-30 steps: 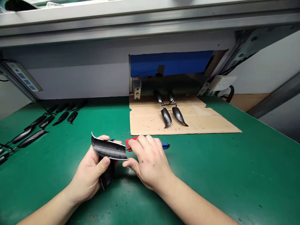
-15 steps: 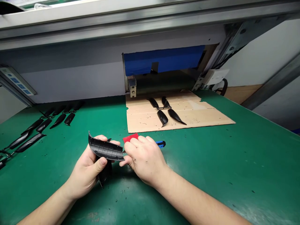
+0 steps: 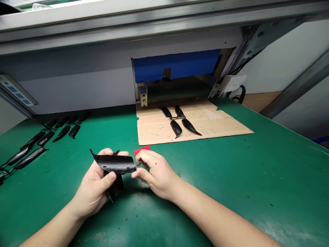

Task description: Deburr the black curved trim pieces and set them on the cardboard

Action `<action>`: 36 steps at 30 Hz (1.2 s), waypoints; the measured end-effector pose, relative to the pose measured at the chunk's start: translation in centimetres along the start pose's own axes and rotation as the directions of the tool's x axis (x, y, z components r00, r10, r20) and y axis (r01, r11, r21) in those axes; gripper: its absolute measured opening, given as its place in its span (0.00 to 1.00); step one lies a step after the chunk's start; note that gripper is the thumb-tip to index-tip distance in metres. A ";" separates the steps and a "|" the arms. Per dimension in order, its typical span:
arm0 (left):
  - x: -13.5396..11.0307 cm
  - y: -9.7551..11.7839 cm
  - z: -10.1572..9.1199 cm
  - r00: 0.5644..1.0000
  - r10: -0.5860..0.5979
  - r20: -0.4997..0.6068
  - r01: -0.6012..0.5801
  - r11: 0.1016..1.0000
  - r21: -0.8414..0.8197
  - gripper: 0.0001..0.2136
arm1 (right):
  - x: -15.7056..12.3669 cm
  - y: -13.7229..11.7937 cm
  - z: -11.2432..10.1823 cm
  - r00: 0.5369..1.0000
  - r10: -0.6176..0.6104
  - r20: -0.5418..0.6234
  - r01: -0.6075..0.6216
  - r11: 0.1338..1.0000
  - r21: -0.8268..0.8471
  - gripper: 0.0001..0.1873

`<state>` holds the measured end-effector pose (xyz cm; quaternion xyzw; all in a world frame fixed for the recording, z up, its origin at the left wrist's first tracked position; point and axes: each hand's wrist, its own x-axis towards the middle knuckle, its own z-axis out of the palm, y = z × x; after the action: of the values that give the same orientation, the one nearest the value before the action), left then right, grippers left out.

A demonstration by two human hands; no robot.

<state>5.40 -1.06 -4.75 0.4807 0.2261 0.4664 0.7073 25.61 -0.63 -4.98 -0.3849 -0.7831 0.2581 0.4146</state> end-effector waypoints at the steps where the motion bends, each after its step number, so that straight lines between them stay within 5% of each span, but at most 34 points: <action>1: 0.0 0.0 0.2 1.000 -0.018 -0.010 0.017 0.999 -0.046 0.17 | -0.1 -0.2 0.2 0.999 0.003 -0.050 -0.004 1.000 -0.010 0.32; 7: -0.4 0.0 0.9 0.990 -0.133 -0.047 0.119 0.966 -0.228 0.20 | -1.1 -1.1 1.6 0.988 0.010 -0.151 -0.020 0.998 -0.063 0.35; 16: -0.4 0.3 0.8 0.993 -0.113 -0.023 0.107 0.976 -0.188 0.19 | -0.7 -1.6 1.8 0.987 0.009 -0.159 -0.027 0.993 -0.115 0.34; 19: -0.3 0.4 0.6 0.997 -0.082 0.001 0.081 0.985 -0.152 0.17 | -0.5 -1.2 1.0 0.998 0.019 -0.064 -0.022 0.999 -0.038 0.34; 23: -0.1 0.5 0.5 0.998 -0.057 -0.012 0.056 0.991 -0.119 0.17 | 0.0 -0.8 -1.1 0.973 0.019 0.231 -0.064 0.979 0.191 0.32; 26: 0.1 0.6 0.8 0.993 -0.031 -0.112 0.016 0.991 -0.134 0.18 | 0.0 -1.2 -1.5 0.989 0.056 0.139 -0.093 0.957 0.274 0.32; 30: 0.2 0.5 1.3 0.964 0.001 -0.266 -0.048 0.984 -0.172 0.22 | -0.6 -2.4 0.9 0.994 -0.093 -0.052 0.091 0.995 -0.028 0.28; 33: 0.2 0.3 1.5 0.953 -0.024 -0.302 -0.042 0.976 -0.212 0.25 | -1.1 -2.9 2.6 0.974 -0.225 0.038 0.226 0.928 -0.297 0.20; 36: 0.4 0.3 1.5 0.950 -0.004 -0.314 -0.065 0.976 -0.209 0.25 | -1.1 -2.7 2.7 0.971 -0.225 0.078 0.238 0.898 -0.371 0.15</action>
<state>6.57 -1.32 -3.76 0.3245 0.2755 0.5693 0.7034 22.69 -3.32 -4.99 -0.3571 -0.8652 0.0577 0.3474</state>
